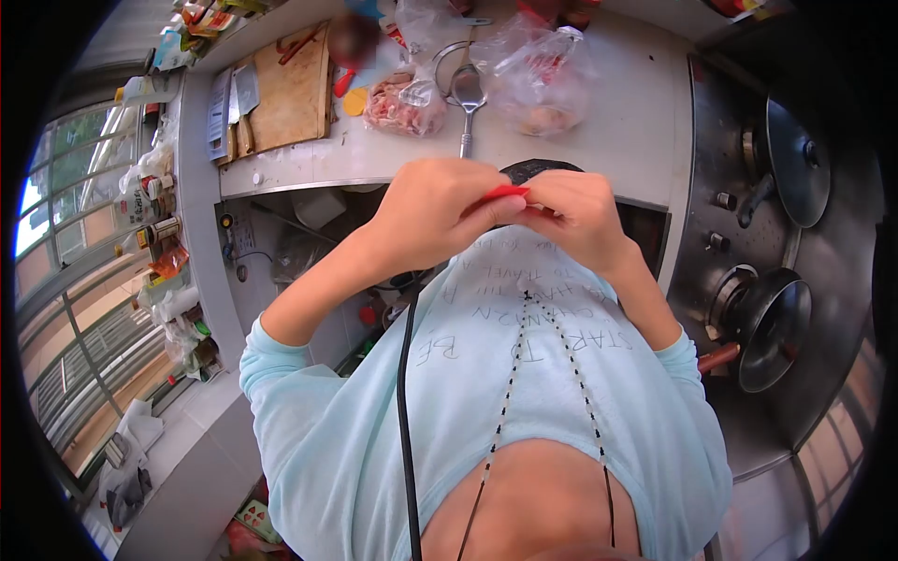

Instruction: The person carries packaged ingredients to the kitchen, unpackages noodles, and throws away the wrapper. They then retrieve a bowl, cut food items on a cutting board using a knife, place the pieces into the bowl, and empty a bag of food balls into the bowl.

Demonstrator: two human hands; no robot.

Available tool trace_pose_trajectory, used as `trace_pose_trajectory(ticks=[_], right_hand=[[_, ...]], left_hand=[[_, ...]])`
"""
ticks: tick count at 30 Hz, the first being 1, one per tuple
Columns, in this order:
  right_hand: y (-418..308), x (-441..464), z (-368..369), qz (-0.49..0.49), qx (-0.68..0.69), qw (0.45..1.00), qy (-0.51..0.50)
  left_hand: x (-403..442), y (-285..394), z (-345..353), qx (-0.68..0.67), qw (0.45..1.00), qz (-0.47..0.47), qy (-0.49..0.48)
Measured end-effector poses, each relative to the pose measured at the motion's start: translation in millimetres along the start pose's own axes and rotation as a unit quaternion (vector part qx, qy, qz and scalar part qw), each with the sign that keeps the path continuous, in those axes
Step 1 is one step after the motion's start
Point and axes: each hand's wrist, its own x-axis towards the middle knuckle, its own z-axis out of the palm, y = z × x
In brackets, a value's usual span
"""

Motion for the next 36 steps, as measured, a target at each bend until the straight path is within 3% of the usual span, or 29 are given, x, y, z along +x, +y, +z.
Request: trace_pose_trajectory(ticks=[3, 5, 8, 12, 15, 17, 19, 22, 25, 26, 28, 31, 32, 34, 36], right_hand=[[-4.4, 0.1, -4.5, 0.057, 0.055, 0.996, -0.043], [-12.2, 3.7, -9.0, 0.031, 0.013, 0.994, -0.102], [-10.9, -6.8, -0.9, 0.002, -0.006, 0.995, -0.101], [-17.5, -9.1, 14.2, -0.015, -0.007, 1.000, -0.001], [-25.0, -7.5, 16.7, -0.062, -0.049, 0.996, 0.032], [-36.0, -10.9, 14.3, -0.091, -0.066, 0.992, 0.059], [-37.6, -11.3, 8.3, -0.103, -0.049, 0.990, 0.081], [-35.6, -19.1, 3.9, -0.105, -0.029, 0.991, 0.077], [-33.6, -21.3, 7.6, -0.109, -0.010, 0.989, 0.098], [-32.3, -22.2, 10.0, -0.102, 0.004, 0.985, 0.137], [-27.6, -21.5, 13.2, -0.089, 0.031, 0.972, 0.214], [-23.6, -17.6, 7.7, -0.137, 0.080, 0.963, 0.216], [-21.2, -13.3, 5.1, -0.177, 0.107, 0.962, 0.180], [-19.7, -5.2, -1.4, -0.228, 0.112, 0.960, 0.116], [-22.2, 0.0, -2.8, -0.252, 0.125, 0.955, 0.097]], left_hand=[[-5.7, 6.4, 6.8, 0.000, 0.999, 0.038, -0.002], [-7.3, 14.8, 3.2, 0.043, 0.997, 0.056, -0.016], [-9.8, 11.1, 9.6, -0.048, 0.999, -0.023, -0.001], [-12.8, 5.6, 8.9, -0.164, 0.980, -0.115, -0.011], [-11.7, -0.1, 5.4, -0.186, 0.934, -0.296, 0.066], [-11.4, -60.4, -0.9, -0.250, 0.909, -0.248, 0.222], [-17.4, -98.5, -17.2, -0.153, 0.932, -0.236, 0.230], [-18.6, -128.3, -26.6, -0.245, 0.895, -0.273, 0.254], [-12.1, -129.8, -32.2, -0.247, 0.902, -0.252, 0.250], [-7.8, -128.6, -28.1, -0.248, 0.909, -0.203, 0.266], [-3.4, -115.4, -18.8, -0.330, 0.902, -0.133, 0.244], [-11.0, -111.8, 9.3, -0.474, 0.858, -0.078, 0.183], [-12.7, -111.6, 18.7, -0.382, 0.915, -0.026, 0.127], [-2.8, -90.2, 28.8, -0.219, 0.971, 0.076, 0.052], [11.5, -60.9, 39.0, -0.326, 0.944, 0.046, 0.036]])
